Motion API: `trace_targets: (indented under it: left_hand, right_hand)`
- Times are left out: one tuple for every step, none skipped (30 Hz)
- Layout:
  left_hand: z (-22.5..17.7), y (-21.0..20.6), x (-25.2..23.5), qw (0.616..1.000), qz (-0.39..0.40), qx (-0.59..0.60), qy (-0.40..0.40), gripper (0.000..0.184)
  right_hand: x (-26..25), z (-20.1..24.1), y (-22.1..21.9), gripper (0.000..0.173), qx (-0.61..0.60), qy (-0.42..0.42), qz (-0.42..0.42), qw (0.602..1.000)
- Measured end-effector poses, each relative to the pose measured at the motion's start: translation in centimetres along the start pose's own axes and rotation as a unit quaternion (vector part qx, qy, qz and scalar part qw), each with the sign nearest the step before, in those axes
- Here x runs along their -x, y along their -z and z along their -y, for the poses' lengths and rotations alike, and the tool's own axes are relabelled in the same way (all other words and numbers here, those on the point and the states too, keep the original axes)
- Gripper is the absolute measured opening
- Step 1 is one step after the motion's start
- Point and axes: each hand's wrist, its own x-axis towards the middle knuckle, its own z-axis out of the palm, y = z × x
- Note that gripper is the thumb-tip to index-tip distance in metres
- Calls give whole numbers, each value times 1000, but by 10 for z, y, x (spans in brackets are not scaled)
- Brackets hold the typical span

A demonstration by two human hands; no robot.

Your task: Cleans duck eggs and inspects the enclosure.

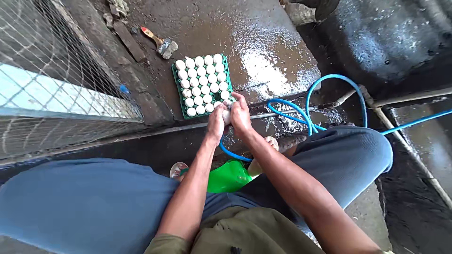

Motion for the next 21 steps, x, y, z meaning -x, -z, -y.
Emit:
trace_targets:
  left_hand:
    - [2,-1,-1,999,-8,-34,-20,55]
    - [4,-3,0,997,-16,-67,-42,55]
    - [4,-5,0,993,-20,-95,-63,55]
    - [2,-7,-1,990,-22,-115,-80,55]
    - [2,-9,-3,987,-24,-130,-92,54]
    - [2,-10,-4,986,-20,-132,-97,53]
    - [2,-11,-3,985,-20,-134,-103,51]
    - [2,-11,-6,984,-24,-136,-113,48]
    - [4,-11,-8,983,-26,-135,-120,45]
    - [8,-9,-8,983,-23,-138,-120,44]
    - [11,-9,-8,982,-19,-142,-120,44]
    - [10,-11,-9,982,-15,-142,-121,45]
    - [10,-14,-8,982,-17,-141,-122,46]
    - [9,-15,-8,982,-22,-139,-126,45]
    - [7,-16,-8,983,-22,-132,-126,43]
    - [6,-15,-10,985,-19,-121,-123,42]
    - [8,-14,-13,987,-15,-104,-122,41]
    - [11,-12,-18,989,-13,-86,-119,41]
    - [14,-10,-22,991,-9,-69,-111,41]
    - [13,-7,-24,994,1,-55,-96,42]
    - [11,-4,-25,996,13,-40,-78,42]
  right_hand:
    - [-3,0,0,44,-27,-49,-7,998]
    - [-4,-1,2,43,-37,-81,-14,996]
    - [-2,2,2,42,-24,-85,-23,996]
    - [3,6,1,41,16,-51,-28,998]
    - [11,9,1,41,78,8,-18,997]
    - [16,9,2,41,125,64,-14,990]
    - [14,7,4,40,130,86,-15,988]
    - [7,5,7,41,101,58,-3,993]
    - [-1,3,8,41,50,2,5,999]
    - [-5,0,8,39,-3,-57,4,998]
    - [-6,-1,8,38,-39,-98,-1,994]
    - [-4,1,8,38,-49,-103,-12,993]
    - [1,2,8,39,-33,-78,-20,996]
    - [6,2,8,40,2,-28,-21,999]
    - [9,3,10,41,42,19,-12,999]
    - [7,1,13,43,63,49,-3,997]
    - [0,-2,15,44,53,46,9,998]
    - [-7,-5,16,43,16,10,20,1000]
    - [-14,-7,16,43,-28,-37,21,999]
    - [-19,-7,16,43,-55,-75,21,995]
    - [-20,-8,17,42,-70,-96,27,993]
